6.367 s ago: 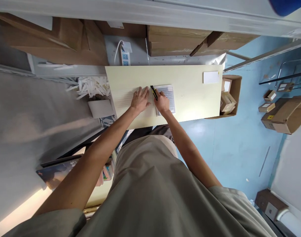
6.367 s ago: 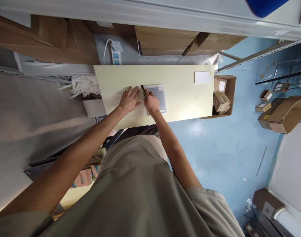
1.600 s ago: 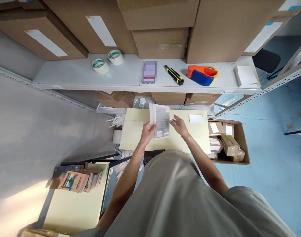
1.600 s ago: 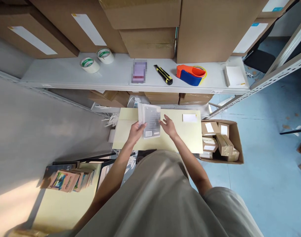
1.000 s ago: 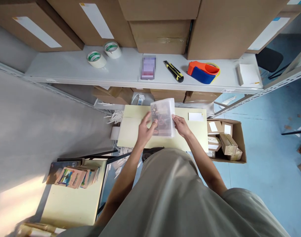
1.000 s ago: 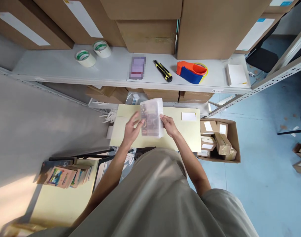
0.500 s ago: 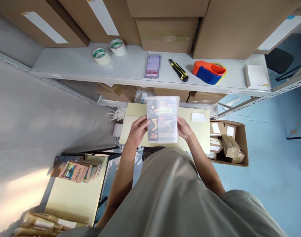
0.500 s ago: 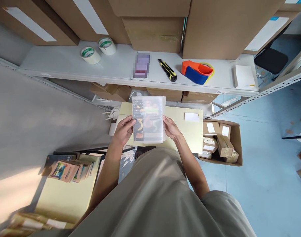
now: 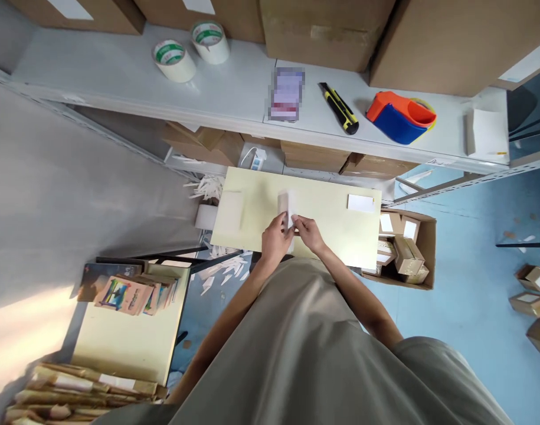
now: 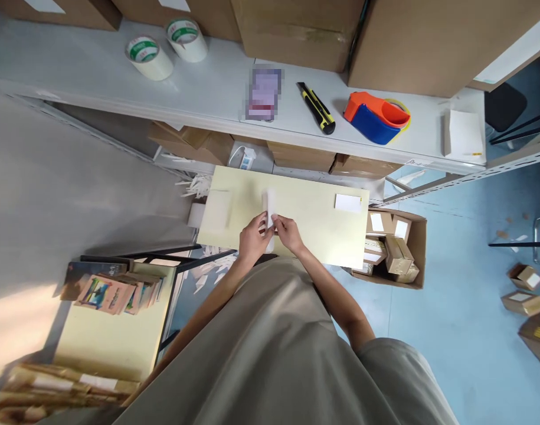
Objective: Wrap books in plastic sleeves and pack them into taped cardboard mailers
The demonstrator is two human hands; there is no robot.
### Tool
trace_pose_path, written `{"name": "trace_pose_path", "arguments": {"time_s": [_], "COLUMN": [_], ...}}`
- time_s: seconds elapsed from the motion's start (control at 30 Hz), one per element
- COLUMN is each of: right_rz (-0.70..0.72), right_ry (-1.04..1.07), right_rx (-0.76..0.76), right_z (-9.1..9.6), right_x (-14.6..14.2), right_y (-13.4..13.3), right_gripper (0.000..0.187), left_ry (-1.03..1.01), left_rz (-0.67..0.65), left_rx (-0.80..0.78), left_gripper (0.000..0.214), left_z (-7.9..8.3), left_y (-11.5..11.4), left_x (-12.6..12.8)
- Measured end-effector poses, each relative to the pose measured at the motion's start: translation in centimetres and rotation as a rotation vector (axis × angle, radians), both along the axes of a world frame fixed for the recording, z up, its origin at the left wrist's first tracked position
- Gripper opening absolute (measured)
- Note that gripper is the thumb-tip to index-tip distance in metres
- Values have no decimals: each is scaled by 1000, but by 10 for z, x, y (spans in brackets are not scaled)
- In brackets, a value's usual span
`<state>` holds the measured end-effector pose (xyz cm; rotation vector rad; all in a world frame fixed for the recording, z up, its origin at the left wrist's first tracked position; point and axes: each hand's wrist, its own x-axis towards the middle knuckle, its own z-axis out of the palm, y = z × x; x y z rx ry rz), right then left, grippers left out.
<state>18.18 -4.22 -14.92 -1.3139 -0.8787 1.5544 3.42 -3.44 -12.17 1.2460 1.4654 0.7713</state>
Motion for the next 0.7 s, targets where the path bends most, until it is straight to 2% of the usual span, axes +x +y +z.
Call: {"name": "trace_pose_path", "arguments": {"time_s": [0.13, 0.27, 0.33, 0.43, 0.5, 0.63, 0.7], "right_rz": [52, -49, -19, 33, 26, -29, 11], "right_ry": [-47, -210, -156, -69, -78, -145, -165], "right_rx": [-36, -170, -225, -178, -157, -239, -272], "right_z": [-14, -37, -46, -55, -62, -84, -98], "right_x": [-5, -8, -20, -53, -80, -125, -140], "right_y": [11, 27, 35, 52, 69, 116, 140], "right_gripper": [64, 81, 86, 72, 64, 60, 59], "left_ry": [-140, -395, -437, -439, -427, -359, -267], "left_rz": [72, 133, 164, 169, 169, 193, 190], "left_rx": [-93, -217, -248, -256, -251, -232, -232], "left_gripper": [51, 52, 54, 58, 62, 71, 71], "left_z": [-14, -25, -30, -42, -56, -96, -116], "left_y": [20, 44, 55, 74, 92, 138, 163], "left_x": [-38, -88, -112, -147, -169, -209, -223]}}
